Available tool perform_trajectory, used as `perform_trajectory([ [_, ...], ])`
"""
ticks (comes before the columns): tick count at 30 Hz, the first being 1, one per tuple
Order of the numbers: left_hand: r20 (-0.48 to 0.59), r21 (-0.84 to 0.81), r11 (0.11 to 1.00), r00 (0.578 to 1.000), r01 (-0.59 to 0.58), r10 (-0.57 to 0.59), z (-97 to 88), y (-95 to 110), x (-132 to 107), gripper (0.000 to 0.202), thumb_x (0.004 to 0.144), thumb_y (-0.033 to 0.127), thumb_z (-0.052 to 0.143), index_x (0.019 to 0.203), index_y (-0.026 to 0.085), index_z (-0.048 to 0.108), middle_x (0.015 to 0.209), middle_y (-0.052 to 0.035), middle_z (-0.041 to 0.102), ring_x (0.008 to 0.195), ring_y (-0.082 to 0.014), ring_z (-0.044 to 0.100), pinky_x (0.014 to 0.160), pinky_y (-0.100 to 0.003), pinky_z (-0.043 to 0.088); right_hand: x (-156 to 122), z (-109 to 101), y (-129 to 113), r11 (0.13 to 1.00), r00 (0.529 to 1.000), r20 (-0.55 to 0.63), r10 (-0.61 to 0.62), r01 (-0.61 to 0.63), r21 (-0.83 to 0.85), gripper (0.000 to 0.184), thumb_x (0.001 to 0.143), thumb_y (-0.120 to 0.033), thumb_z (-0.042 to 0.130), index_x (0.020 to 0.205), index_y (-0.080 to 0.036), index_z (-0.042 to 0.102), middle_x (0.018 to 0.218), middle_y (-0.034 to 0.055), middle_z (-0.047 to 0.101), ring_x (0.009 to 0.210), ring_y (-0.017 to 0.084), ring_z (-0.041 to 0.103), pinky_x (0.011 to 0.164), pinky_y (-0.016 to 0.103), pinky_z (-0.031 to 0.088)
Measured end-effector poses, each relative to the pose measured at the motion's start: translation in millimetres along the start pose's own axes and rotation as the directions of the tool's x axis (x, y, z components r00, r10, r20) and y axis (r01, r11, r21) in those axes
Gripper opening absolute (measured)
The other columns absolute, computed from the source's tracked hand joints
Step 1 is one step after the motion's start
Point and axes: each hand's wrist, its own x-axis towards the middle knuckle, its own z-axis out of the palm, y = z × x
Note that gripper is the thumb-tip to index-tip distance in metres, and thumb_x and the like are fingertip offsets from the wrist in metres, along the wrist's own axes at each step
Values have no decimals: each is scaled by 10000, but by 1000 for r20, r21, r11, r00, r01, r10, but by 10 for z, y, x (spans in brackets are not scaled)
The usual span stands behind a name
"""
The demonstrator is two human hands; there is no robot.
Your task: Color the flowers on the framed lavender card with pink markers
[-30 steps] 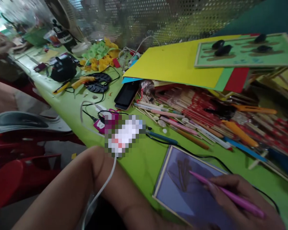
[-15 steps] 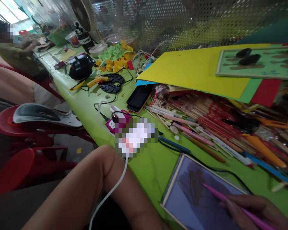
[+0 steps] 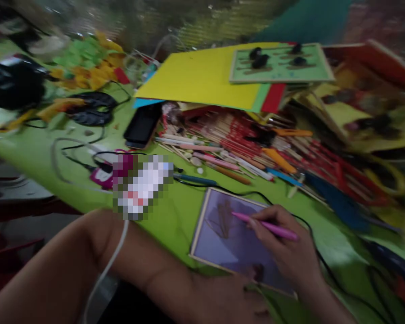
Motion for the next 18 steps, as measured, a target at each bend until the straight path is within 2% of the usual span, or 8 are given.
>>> perform_trajectory([
  [1, -133, -147, 962, 969, -229, 210, 22, -161, 22, 319, 1032, 355, 451, 1171, 463, 717, 1221, -6, 710, 1069, -207, 678, 994, -515, 537, 12, 1, -42, 1000, 1000, 20, 0, -1, 24, 204, 815, -453, 766, 813, -261, 696, 698, 39, 702, 624, 216, 651, 563, 308, 499],
  [2, -179, -229, 936, 956, -269, 231, 46, -294, 45, 313, 995, 296, 491, 1139, 409, 746, 1135, -26, 732, 1004, -221, 694, 980, -548, 539, 23, 4, -70, 999, 999, 30, -12, 10, 46, 209, 816, -449, 762, 806, -254, 685, 707, 34, 703, 633, 211, 650, 574, 306, 496],
  [3, -218, -274, 924, 953, -267, 211, 67, -392, 65, 285, 959, 255, 536, 1089, 367, 764, 1030, -29, 741, 915, -218, 696, 962, -563, 542, 33, 7, -87, 997, 999, 35, -9, 6, 73, 207, 826, -442, 754, 818, -249, 680, 731, 33, 708, 658, 210, 659, 595, 307, 501],
  [5, -237, -329, 903, 950, -278, 206, 82, -484, 82, 241, 938, 243, 586, 1080, 321, 764, 957, -25, 733, 842, -211, 680, 982, -591, 527, 39, 13, -95, 995, 999, 50, -7, 2, 102, 196, 843, -424, 745, 834, -244, 669, 738, 26, 702, 661, 201, 656, 599, 302, 495],
  [10, -249, -357, 894, 950, -270, 188, 64, -425, 55, 177, 929, 274, 654, 1076, 276, 754, 916, -23, 722, 825, -198, 667, 985, -561, 531, 19, 19, -71, 990, 998, 57, -12, 4, 143, 156, 862, -378, 737, 852, -243, 660, 760, 16, 695, 663, 182, 646, 608, 296, 488],
  [18, -270, -370, 888, 946, -272, 177, 92, -433, 73, 192, 912, 275, 685, 1090, 256, 754, 887, -10, 716, 795, -197, 662, 985, -572, 537, 36, 22, -132, 991, 1000, 28, -6, 2, 134, 118, 840, -334, 720, 830, -236, 655, 723, 19, 677, 639, 173, 610, 574, 291, 465],
])
